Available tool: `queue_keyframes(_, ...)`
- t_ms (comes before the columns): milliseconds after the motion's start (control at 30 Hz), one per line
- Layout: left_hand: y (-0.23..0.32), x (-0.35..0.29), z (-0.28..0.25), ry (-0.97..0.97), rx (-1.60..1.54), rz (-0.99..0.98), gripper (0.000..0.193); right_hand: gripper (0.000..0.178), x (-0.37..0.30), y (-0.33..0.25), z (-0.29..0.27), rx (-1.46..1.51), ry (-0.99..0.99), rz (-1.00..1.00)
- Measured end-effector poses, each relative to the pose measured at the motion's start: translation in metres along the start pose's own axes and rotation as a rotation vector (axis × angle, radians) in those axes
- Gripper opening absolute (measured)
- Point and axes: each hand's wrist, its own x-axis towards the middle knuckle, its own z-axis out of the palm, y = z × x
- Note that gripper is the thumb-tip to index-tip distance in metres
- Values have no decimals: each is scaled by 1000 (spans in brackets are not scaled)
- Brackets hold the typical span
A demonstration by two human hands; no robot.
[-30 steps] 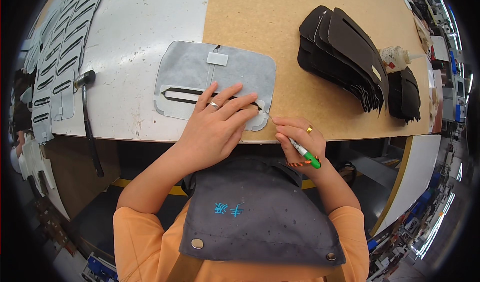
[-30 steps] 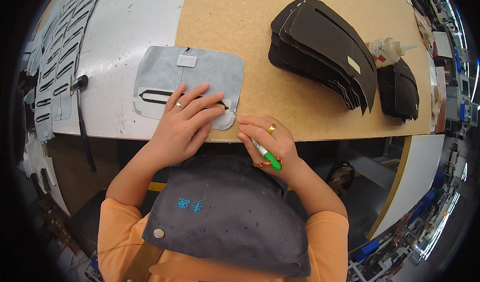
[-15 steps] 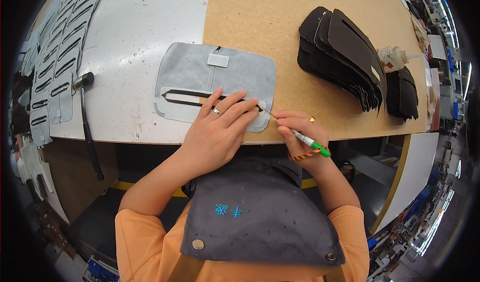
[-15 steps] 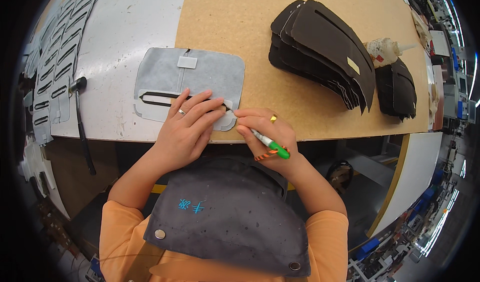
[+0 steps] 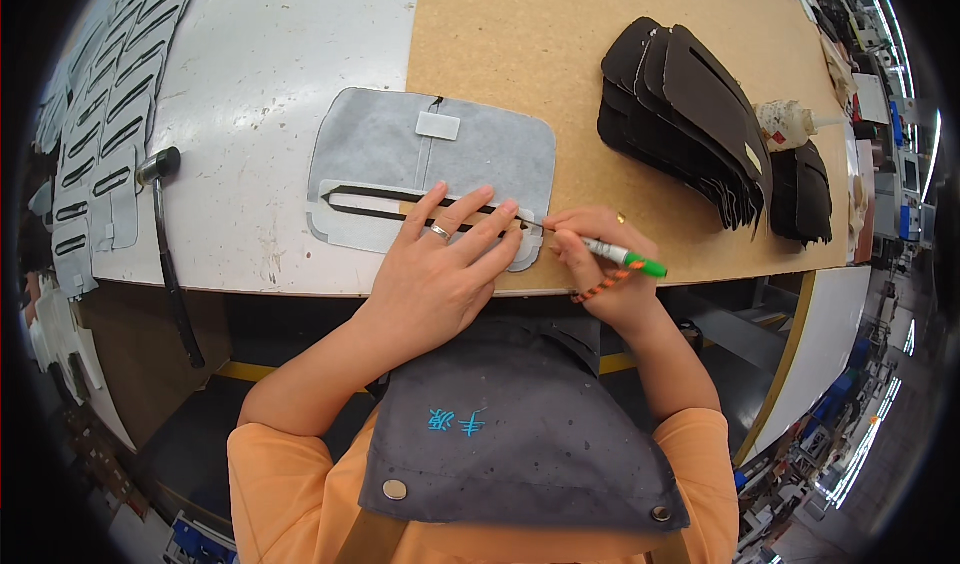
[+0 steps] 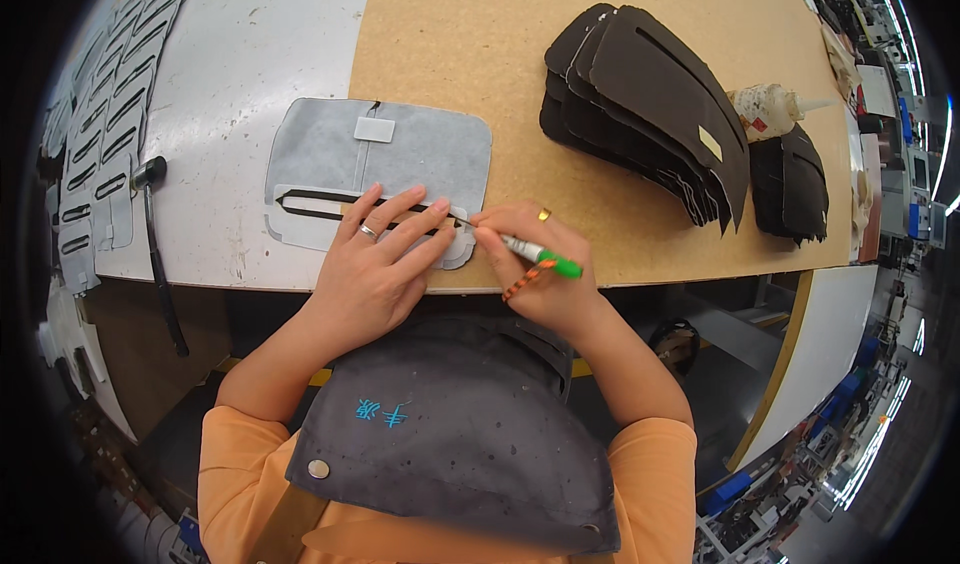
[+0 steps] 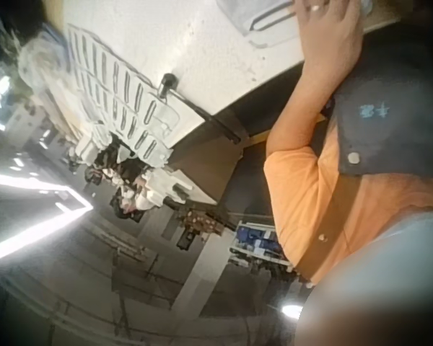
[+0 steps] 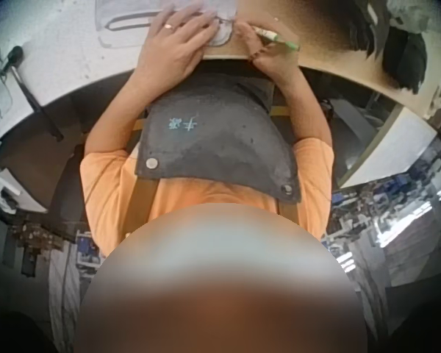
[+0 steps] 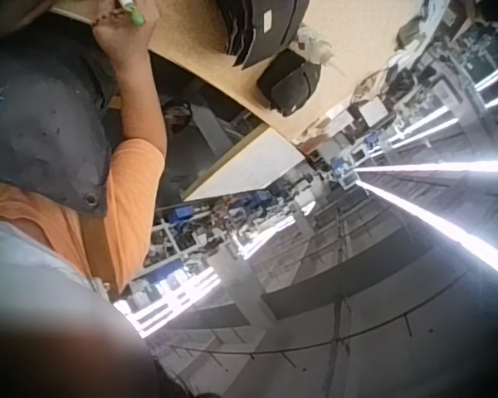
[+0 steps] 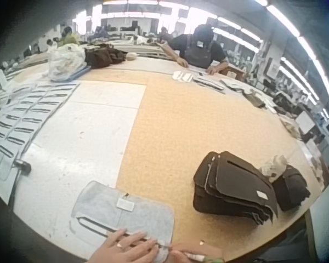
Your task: Assembling leather components by applying adhesive and checking alignment.
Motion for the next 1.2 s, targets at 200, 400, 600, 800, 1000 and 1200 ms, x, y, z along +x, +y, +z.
queue_keyframes(200,0,0,0,11,-25,-14,40,14,3,11,-15,518,187,531)
queue_keyframes(400,1,2,1,6,4,-29,46,17,-6,8,-7,43,-49,115)
queue_keyframes(600,0,3,1,2,98,-27,51,38,-8,2,3,-314,-141,-115)
queue_keyframes(800,-6,6,-9,57,-316,-185,49,38,-12,-4,3,-427,-167,-175)
queue_keyframes(1000,-36,-6,-43,-9,-279,-71,40,27,-25,-4,-5,-619,-361,-510)
queue_keyframes(1200,-68,-47,-95,18,-917,-283,63,9,11,-35,-28,378,190,39)
